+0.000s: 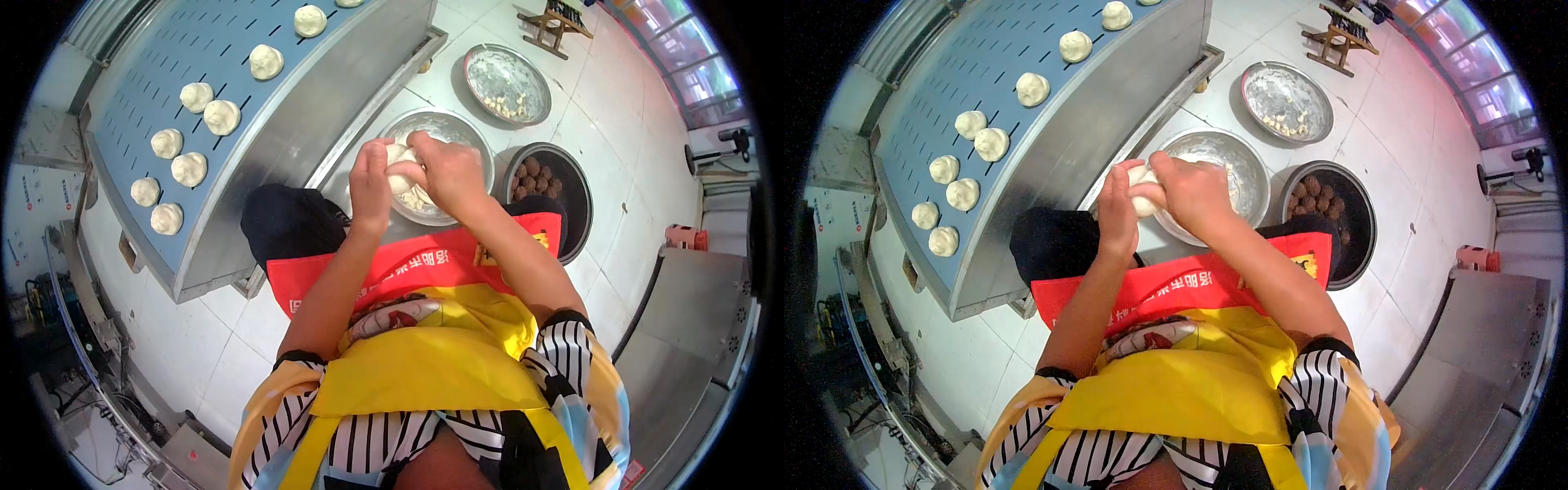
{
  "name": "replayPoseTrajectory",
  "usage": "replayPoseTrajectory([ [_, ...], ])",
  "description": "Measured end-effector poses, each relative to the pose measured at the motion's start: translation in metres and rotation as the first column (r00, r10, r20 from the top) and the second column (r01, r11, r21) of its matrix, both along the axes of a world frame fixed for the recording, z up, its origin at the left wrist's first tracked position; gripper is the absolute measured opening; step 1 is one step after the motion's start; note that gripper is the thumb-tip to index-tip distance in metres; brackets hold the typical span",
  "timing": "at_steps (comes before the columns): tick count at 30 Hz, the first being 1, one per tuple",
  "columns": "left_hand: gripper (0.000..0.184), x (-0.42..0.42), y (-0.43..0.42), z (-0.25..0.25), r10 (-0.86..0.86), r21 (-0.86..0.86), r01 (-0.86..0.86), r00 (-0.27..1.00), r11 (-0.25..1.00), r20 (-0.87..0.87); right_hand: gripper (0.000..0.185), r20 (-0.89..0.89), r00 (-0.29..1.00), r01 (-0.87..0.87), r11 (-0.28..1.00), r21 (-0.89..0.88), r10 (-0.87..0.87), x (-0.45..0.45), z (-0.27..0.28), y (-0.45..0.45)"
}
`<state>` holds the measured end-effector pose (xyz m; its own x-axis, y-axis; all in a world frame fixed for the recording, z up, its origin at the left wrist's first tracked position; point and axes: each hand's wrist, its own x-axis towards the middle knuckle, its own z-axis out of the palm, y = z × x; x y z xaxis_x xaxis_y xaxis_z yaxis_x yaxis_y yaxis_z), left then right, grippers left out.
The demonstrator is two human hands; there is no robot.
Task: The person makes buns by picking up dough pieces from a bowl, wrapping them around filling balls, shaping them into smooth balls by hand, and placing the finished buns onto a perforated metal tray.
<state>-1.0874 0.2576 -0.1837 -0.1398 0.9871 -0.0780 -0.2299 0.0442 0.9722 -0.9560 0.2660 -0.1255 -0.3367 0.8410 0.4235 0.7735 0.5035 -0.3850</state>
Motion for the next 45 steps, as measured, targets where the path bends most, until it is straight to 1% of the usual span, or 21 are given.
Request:
replayPoseTrajectory([
  [4, 0.062, -0.002, 0.001, -0.007, 0.048, 0.065, -0.048, 0.999, 0.997, 0.000, 0.023, 0.009, 0.994, -0.113, 0.984, 0.141, 0.113, 0.003, -0.002, 0.008],
  [7, 0.068, -0.024, 0.004, 0.012, -0.063, -0.286, 0.240, 0.856, 0.928, 0.513, 0.019, -0.006, 0.946, -0.318, 0.933, 0.170, 0.324, 0.010, 0.000, 0.011],
  [9, 0.069, -0.039, 0.010, -0.002, -0.405, -0.101, 0.726, 0.488, 0.681, 0.773, 0.018, 0.033, 0.920, -0.390, 0.904, 0.173, 0.390, 0.010, 0.006, 0.012],
  [10, 0.069, -0.043, 0.011, -0.011, -0.493, 0.049, 0.875, 0.225, 0.482, 0.840, 0.017, 0.052, 0.904, -0.426, 0.888, 0.173, 0.424, 0.010, 0.010, 0.013],
  [11, 0.058, -0.041, 0.010, -0.016, -0.502, 0.276, 0.839, -0.004, 0.469, 0.865, 0.017, 0.038, 0.916, -0.400, 0.899, 0.178, 0.400, 0.012, 0.014, 0.017],
  [14, 0.064, -0.008, -0.010, 0.028, -0.386, 0.103, 0.384, 0.799, 0.918, 0.461, 0.016, -0.009, 0.936, -0.343, 0.922, 0.179, 0.351, 0.023, 0.022, 0.023],
  [16, 0.068, -0.004, -0.007, 0.023, -0.342, 0.186, 0.287, 0.808, 0.940, 0.481, 0.016, -0.043, 0.928, -0.356, 0.913, 0.198, 0.370, 0.024, 0.028, 0.027],
  [19, 0.072, -0.025, -0.007, 0.032, -0.256, 0.057, 0.421, 0.434, 0.905, 0.864, 0.017, -0.015, 0.862, -0.499, 0.852, 0.161, 0.507, 0.017, 0.052, 0.021],
  [22, 0.076, -0.030, 0.014, -0.009, -0.515, 0.385, 0.792, -0.105, 0.473, 0.850, 0.018, 0.012, 0.859, -0.508, 0.851, 0.132, 0.512, 0.013, 0.049, 0.023],
  [23, 0.065, -0.032, 0.012, -0.006, -0.495, 0.375, 0.759, -0.080, 0.533, 0.865, 0.018, -0.032, 0.888, -0.452, 0.884, 0.122, 0.458, 0.015, 0.046, 0.023],
  [25, 0.057, -0.020, 0.006, 0.025, -0.525, 0.221, 0.513, 0.579, 0.829, 0.624, 0.016, -0.140, 0.942, -0.296, 0.951, 0.085, 0.306, 0.017, 0.043, 0.024],
  [26, 0.054, -0.015, 0.001, 0.035, -0.386, 0.211, 0.326, 0.826, 0.922, 0.411, 0.016, -0.276, 0.940, -0.225, 0.973, -0.060, 0.200, 0.018, 0.038, 0.022],
  [27, 0.050, -0.020, 0.006, 0.035, -0.169, 0.294, 0.196, 0.979, 0.936, -0.115, 0.017, -0.391, 0.917, -0.170, 0.965, -0.201, 0.080, 0.018, 0.030, 0.025],
  [30, 0.047, -0.031, 0.015, 0.038, 0.430, 0.642, 0.366, 0.514, 0.673, -0.743, 0.020, -0.613, 0.759, -0.231, 0.789, -0.570, -0.220, 0.018, 0.006, 0.039],
  [32, 0.043, -0.042, 0.024, 0.027, 0.519, 0.652, 0.551, 0.401, 0.522, -0.755, 0.020, -0.683, 0.613, -0.410, 0.580, -0.704, -0.396, 0.021, -0.006, 0.047],
  [37, 0.040, -0.041, 0.025, 0.015, 0.528, 0.588, 0.679, 0.334, 0.440, -0.781, 0.023, -0.415, 0.781, -0.441, 0.059, -0.895, -0.467, 0.040, -0.008, 0.066],
  [39, 0.049, -0.032, 0.024, 0.012, 0.555, 0.651, 0.570, 0.366, 0.501, -0.747, 0.023, -0.656, 0.510, -0.766, 0.053, -0.640, -0.557, 0.056, 0.006, 0.074],
  [40, 0.050, -0.025, 0.020, 0.011, 0.353, 0.624, 0.387, 0.573, 0.679, -0.739, 0.023, -0.725, 0.347, -0.879, 0.063, -0.472, -0.596, 0.065, 0.010, 0.078],
  [41, 0.052, -0.016, 0.014, 0.009, 0.178, 0.503, 0.214, 0.763, 0.838, -0.621, 0.018, -0.776, 0.308, -0.910, 0.067, -0.408, -0.550, 0.068, 0.011, 0.081],
  [43, 0.046, -0.007, 0.014, -0.008, -0.108, 0.227, 0.103, 0.994, 0.968, 0.009, 0.013, -0.662, 0.627, -0.589, 0.307, -0.748, -0.411, 0.057, 0.003, 0.071],
  [45, 0.048, -0.013, 0.005, -0.003, -0.240, -0.006, 0.287, 0.813, 0.958, 0.531, 0.024, -0.489, 0.821, -0.343, 0.429, -0.836, -0.296, 0.057, -0.016, 0.073],
])
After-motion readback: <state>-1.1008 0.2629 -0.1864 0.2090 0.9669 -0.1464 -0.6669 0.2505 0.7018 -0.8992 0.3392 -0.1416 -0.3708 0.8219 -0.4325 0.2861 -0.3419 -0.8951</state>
